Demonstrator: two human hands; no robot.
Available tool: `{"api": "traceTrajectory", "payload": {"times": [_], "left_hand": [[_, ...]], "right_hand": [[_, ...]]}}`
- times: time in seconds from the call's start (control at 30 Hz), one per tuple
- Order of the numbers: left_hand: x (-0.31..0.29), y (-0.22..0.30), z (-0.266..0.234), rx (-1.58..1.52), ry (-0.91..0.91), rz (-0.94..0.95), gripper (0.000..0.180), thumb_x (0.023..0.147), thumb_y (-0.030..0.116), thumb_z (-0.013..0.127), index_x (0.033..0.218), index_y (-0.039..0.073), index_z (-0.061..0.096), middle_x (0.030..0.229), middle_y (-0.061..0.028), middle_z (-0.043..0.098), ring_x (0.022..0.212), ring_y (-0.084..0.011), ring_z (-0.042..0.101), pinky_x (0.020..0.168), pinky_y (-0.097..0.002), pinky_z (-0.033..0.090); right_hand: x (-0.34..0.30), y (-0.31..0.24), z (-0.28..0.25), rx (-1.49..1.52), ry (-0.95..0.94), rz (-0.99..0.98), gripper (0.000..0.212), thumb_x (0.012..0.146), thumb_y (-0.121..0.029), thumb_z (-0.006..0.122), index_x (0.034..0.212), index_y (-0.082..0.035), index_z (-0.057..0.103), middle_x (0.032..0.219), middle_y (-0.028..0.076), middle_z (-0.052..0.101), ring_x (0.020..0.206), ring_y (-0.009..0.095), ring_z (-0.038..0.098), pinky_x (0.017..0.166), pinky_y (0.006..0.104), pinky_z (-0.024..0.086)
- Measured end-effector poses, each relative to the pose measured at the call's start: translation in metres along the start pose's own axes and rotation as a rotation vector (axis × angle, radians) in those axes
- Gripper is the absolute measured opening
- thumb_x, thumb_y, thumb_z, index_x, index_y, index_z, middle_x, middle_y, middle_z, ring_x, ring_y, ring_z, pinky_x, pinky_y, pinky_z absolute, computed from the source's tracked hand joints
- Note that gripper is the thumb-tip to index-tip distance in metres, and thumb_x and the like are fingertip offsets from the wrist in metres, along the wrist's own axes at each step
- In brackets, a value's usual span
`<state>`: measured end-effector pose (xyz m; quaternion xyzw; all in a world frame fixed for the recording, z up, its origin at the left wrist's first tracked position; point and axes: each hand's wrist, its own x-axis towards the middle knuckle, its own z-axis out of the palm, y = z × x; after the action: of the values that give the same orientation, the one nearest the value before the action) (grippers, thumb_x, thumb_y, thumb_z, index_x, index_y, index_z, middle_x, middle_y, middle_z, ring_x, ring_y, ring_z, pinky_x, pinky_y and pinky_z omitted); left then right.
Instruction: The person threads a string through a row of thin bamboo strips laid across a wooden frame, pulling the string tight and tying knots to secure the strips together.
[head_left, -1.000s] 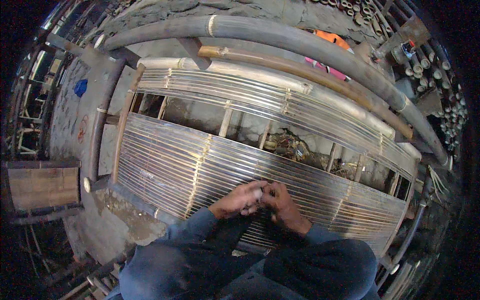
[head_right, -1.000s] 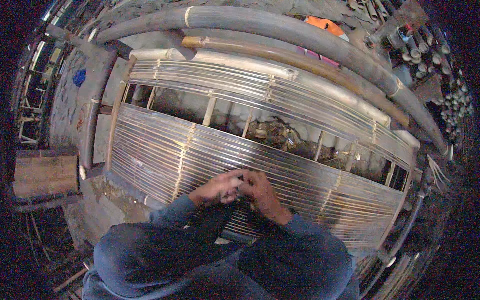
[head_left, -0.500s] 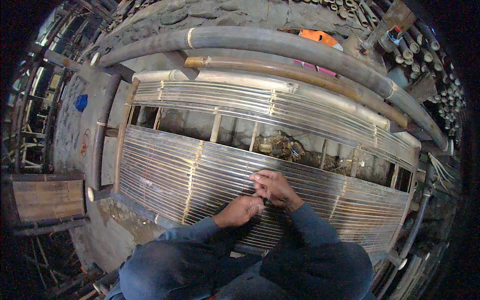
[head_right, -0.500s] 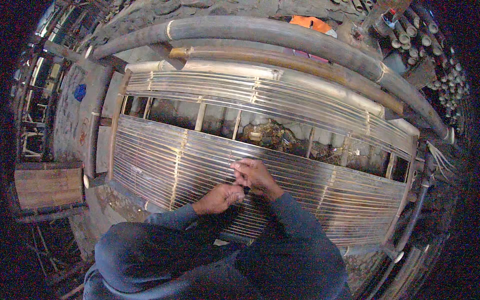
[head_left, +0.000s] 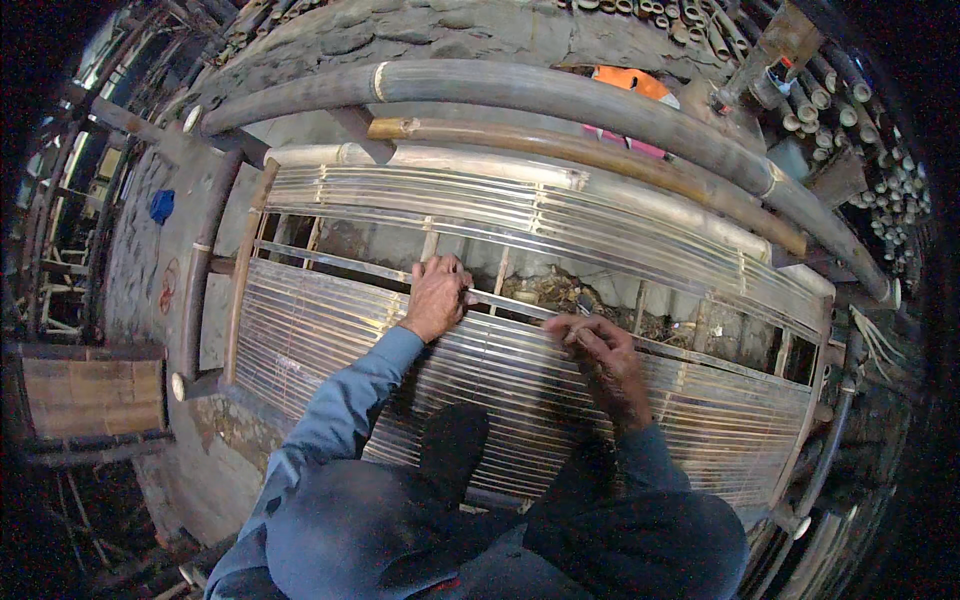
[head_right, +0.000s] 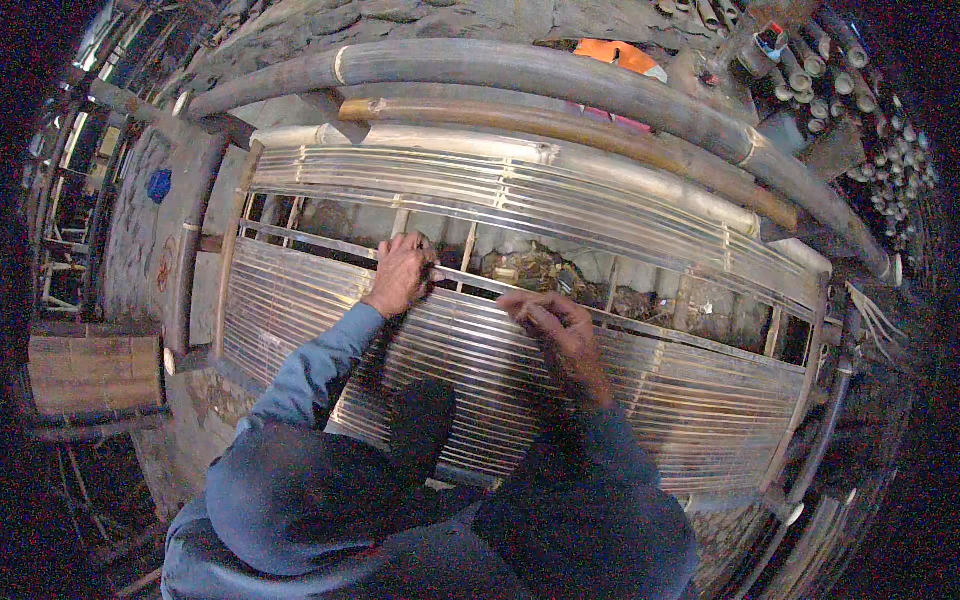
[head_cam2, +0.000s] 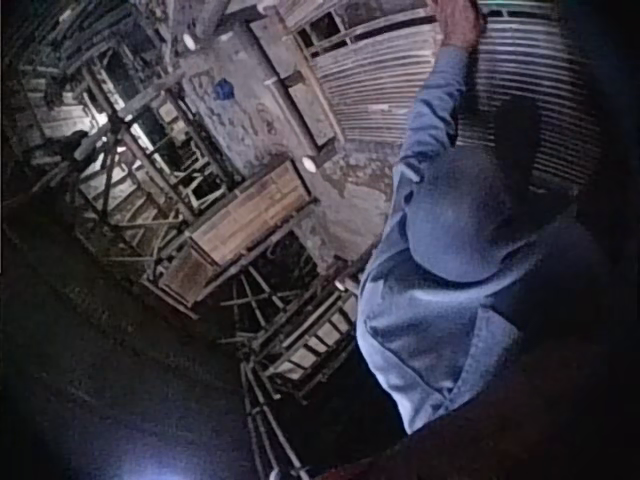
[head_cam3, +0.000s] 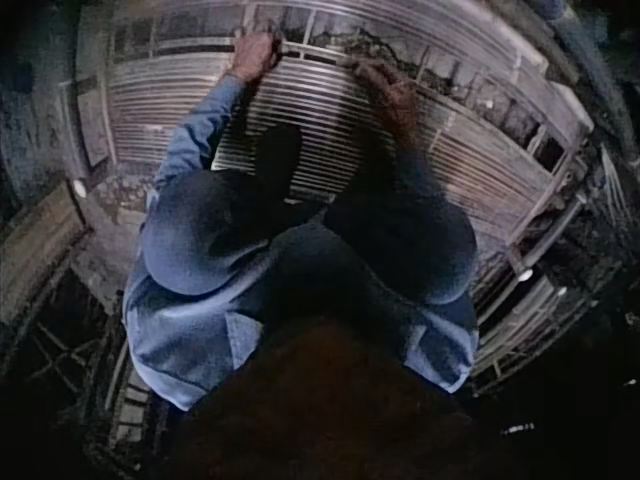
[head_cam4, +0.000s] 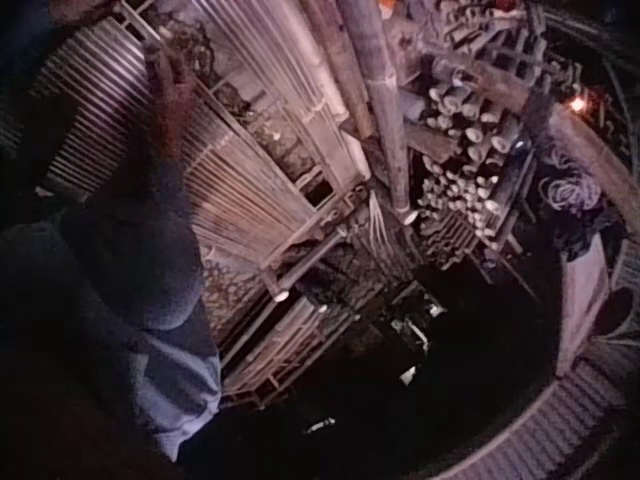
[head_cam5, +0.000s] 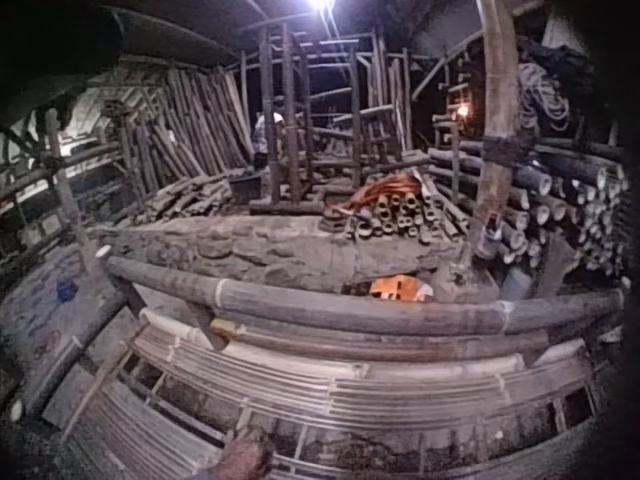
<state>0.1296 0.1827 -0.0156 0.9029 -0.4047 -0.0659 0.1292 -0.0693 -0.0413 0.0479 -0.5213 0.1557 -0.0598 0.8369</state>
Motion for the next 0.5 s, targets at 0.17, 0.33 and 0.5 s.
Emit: {"api": "traceTrajectory", "payload": {"times": [0.17,0.33,0.5], "left_hand": [[-0.005,0.015,0.021,0.171,0.212,-0.179,0.031,0.086,0.038,0.072,0.089,0.007,0.070,0.093,-0.0111,0.063,0.097,-0.0299,0.059,0.085,-0.0475,0.038],[-0.011,0.012,0.046,0.071,0.227,-0.234,0.036,0.095,0.039,0.062,0.079,0.008,0.069,0.080,-0.0150,0.067,0.082,-0.0335,0.065,0.078,-0.0491,0.042],[-0.004,0.008,0.038,-0.333,0.098,-0.430,0.032,0.090,0.031,0.070,0.089,0.000,0.074,0.087,-0.0221,0.071,0.083,-0.0420,0.068,0.072,-0.0495,0.052]], "right_hand": [[0.036,0.036,-0.001,-0.276,-0.261,0.081,0.020,0.097,-0.018,0.062,0.103,0.001,0.067,0.102,0.013,0.072,0.088,0.023,0.066,0.084,0.0349,0.052],[0.067,0.065,0.013,-0.816,-0.397,-0.239,0.023,0.096,-0.014,0.059,0.115,-0.001,0.065,0.086,0.016,0.068,0.082,0.022,0.066,0.079,0.0347,0.051],[0.091,0.077,0.006,-0.681,-0.262,0.211,0.013,0.090,-0.008,0.057,0.101,-0.003,0.060,0.079,0.019,0.062,0.074,0.036,0.064,0.067,0.0452,0.049]]}}
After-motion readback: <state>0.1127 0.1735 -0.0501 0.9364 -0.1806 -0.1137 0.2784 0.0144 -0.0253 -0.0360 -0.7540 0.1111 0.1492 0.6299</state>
